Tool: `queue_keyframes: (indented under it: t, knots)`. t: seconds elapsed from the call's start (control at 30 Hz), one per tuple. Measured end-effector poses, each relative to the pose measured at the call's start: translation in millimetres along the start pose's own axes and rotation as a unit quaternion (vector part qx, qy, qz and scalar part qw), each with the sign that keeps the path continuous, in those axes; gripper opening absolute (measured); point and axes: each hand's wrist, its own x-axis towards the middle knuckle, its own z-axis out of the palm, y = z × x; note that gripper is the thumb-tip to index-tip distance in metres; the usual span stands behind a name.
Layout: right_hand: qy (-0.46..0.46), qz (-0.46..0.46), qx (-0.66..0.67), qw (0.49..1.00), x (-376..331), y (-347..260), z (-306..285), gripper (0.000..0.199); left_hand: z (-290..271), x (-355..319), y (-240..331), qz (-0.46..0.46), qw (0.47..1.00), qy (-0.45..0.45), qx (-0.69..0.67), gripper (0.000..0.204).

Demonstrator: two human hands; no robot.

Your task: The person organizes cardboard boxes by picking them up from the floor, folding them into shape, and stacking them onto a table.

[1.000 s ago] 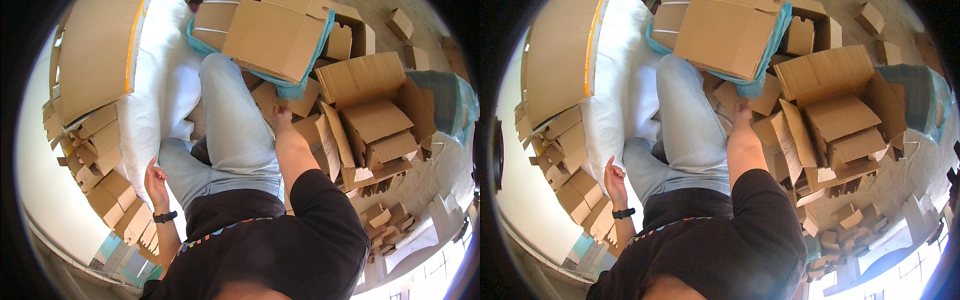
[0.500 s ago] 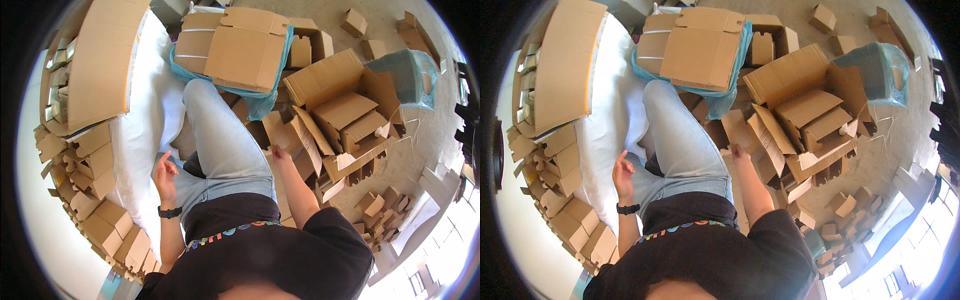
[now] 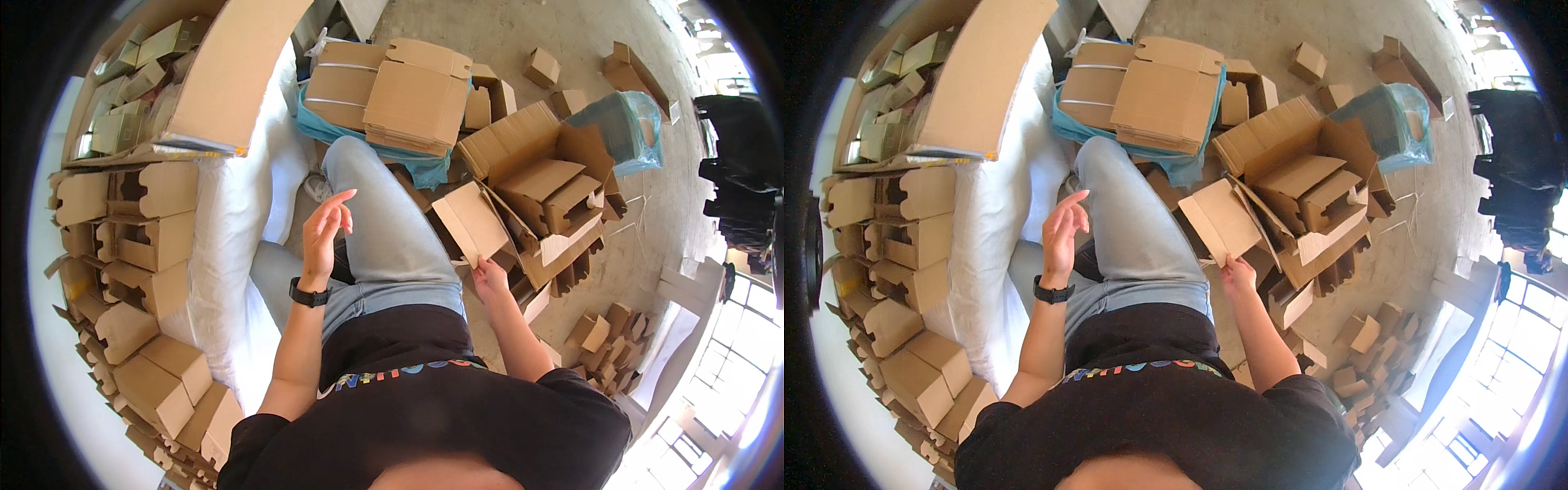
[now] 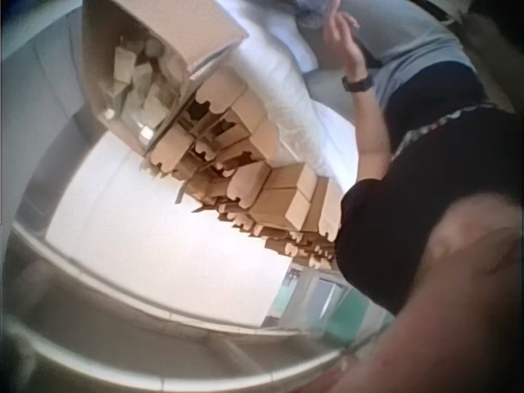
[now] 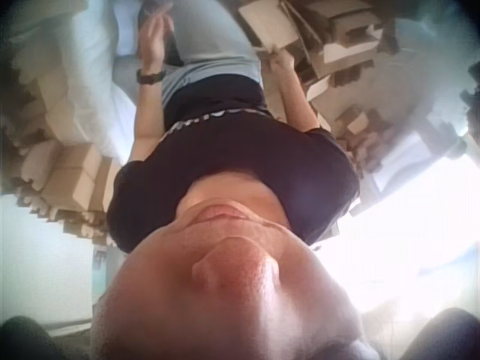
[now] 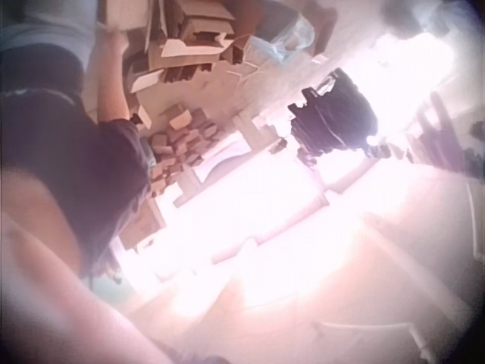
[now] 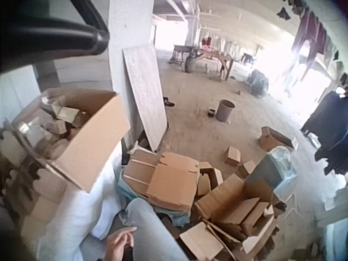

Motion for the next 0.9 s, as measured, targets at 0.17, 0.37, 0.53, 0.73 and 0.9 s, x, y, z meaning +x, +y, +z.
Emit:
queue_keyframes:
  t: [0.17, 0.37, 0.53, 0.73, 0.9]
  knots:
    - [-0.033, -0.069, -0.066, 0.995, 23, 15, -25, 0.009, -16, -21, -11, -0.012, 1.0, 0.028, 0.001, 0.035]
    - [0.035, -0.07, -0.034, 0.996, -18, 20, 14, 0.006, -42, -28, 14, 0.063, 0.994, 0.083, -0.013, 0.037]
    - [0.046, -0.129, -0.026, 0.99, -45, 15, 45, 0.005, -54, -14, 18, 0.077, 0.992, 0.101, 0.013, 0.039]
    - [0.067, -0.073, -0.012, 0.995, -106, -9, 54, 0.009, -38, -18, 16, 0.053, 0.995, 0.065, 0.061, 0.032]
    - [0.138, -0.036, -0.018, 0.99, -117, -14, 33, 0.011, -32, -18, 7, -0.004, 0.994, 0.098, -0.047, 0.033]
